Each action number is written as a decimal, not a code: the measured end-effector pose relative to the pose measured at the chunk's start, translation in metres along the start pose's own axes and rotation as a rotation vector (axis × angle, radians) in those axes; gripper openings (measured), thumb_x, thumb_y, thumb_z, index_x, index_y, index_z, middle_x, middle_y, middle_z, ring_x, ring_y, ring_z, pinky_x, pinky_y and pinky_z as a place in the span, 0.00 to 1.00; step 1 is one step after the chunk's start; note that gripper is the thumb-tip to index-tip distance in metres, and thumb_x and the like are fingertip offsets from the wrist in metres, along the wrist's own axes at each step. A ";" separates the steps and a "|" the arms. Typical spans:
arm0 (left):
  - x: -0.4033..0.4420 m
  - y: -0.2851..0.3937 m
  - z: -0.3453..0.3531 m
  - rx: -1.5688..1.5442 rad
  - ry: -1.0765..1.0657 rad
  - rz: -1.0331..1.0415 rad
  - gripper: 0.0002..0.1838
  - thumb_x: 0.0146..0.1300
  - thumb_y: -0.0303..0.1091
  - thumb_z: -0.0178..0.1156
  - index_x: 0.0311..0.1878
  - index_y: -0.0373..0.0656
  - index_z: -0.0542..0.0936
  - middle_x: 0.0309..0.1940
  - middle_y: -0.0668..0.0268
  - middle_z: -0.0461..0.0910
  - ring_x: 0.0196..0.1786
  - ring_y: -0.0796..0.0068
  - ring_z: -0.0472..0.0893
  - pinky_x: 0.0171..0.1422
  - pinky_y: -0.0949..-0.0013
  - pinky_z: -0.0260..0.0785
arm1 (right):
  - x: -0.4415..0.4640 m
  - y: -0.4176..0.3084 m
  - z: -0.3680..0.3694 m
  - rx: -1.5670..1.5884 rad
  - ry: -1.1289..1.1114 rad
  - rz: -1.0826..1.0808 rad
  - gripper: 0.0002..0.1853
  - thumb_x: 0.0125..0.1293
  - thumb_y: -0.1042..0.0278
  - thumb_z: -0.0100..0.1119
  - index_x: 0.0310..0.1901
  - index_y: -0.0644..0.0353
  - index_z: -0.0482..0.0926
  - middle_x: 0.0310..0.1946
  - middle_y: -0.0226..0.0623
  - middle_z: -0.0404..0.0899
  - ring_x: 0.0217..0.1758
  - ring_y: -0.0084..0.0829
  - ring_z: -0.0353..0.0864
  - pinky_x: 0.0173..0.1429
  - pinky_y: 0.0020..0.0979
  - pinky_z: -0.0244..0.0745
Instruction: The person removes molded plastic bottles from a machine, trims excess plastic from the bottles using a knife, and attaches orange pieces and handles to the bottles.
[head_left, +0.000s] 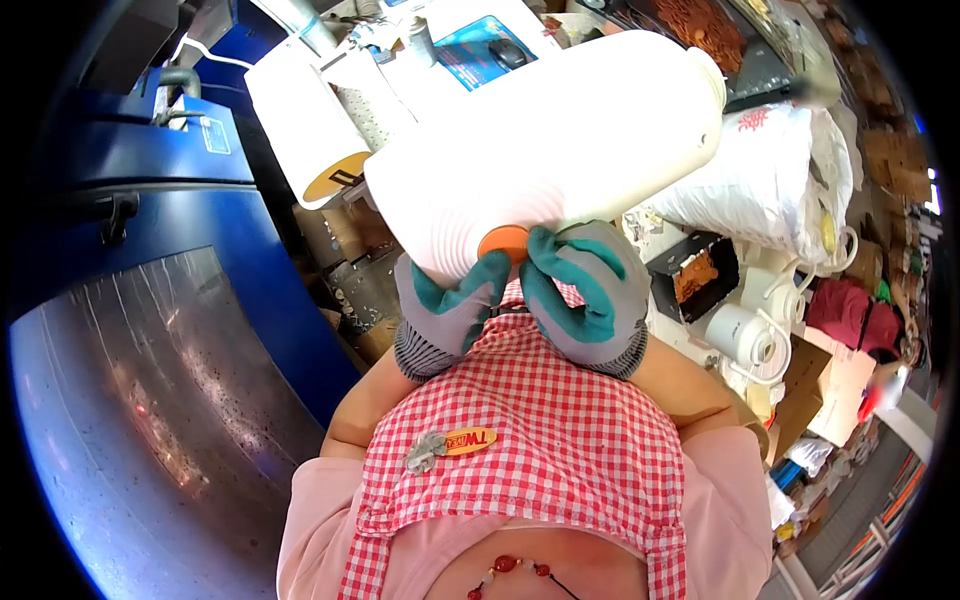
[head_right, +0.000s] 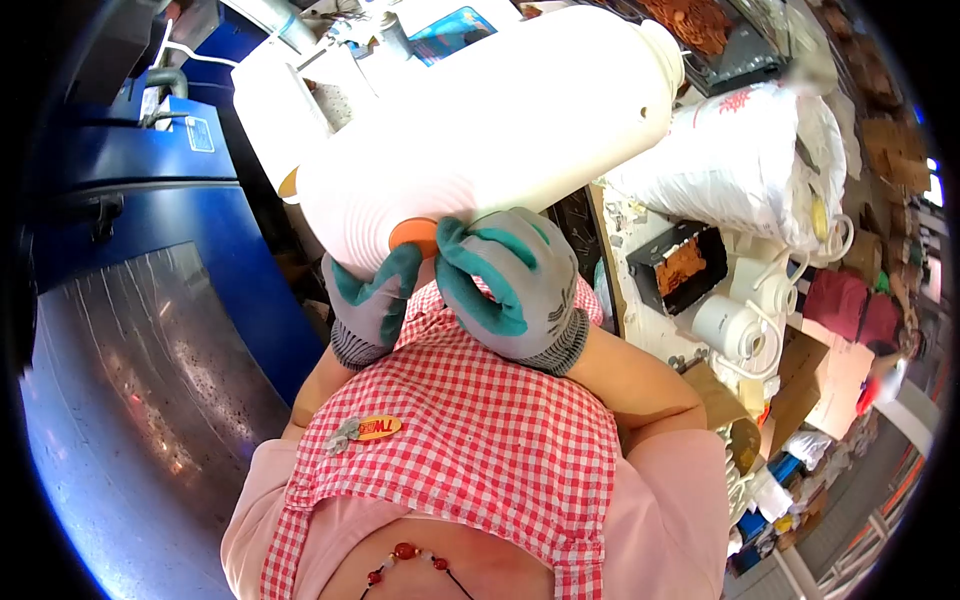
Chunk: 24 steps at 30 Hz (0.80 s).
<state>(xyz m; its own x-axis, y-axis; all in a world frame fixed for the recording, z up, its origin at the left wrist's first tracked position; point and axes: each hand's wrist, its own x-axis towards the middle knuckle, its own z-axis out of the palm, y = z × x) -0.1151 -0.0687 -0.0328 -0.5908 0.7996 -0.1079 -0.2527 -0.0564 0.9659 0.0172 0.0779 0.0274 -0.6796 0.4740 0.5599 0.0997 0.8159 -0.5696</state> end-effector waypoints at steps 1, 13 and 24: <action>-0.010 0.000 -0.005 0.143 0.110 -0.120 0.31 0.54 0.32 0.73 0.57 0.30 0.69 0.50 0.54 0.79 0.50 0.66 0.81 0.55 0.64 0.75 | -0.002 0.001 0.001 0.052 0.095 -0.026 0.16 0.44 0.75 0.73 0.37 0.57 0.80 0.32 0.36 0.78 0.32 0.38 0.80 0.33 0.37 0.75; 0.058 0.008 0.052 0.061 -0.024 -0.100 0.22 0.59 0.32 0.70 0.53 0.29 0.77 0.45 0.60 0.82 0.43 0.72 0.81 0.48 0.70 0.72 | -0.055 0.113 -0.136 0.079 0.447 0.563 0.15 0.63 0.64 0.68 0.49 0.60 0.83 0.41 0.35 0.87 0.44 0.25 0.85 0.50 0.30 0.80; 0.053 -0.017 0.144 0.076 0.002 -0.161 0.20 0.59 0.32 0.69 0.51 0.31 0.77 0.34 0.63 0.81 0.29 0.76 0.79 0.29 0.79 0.67 | -0.117 0.410 -0.428 -1.353 -0.139 1.173 0.18 0.62 0.51 0.60 0.49 0.51 0.81 0.45 0.45 0.84 0.49 0.45 0.84 0.53 0.43 0.78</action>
<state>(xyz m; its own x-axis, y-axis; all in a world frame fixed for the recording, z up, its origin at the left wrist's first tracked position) -0.0317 0.0608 -0.0211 -0.5492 0.7933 -0.2630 -0.2857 0.1176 0.9511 0.4486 0.4980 -0.0143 0.1335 0.9750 0.1775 0.9411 -0.1809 0.2857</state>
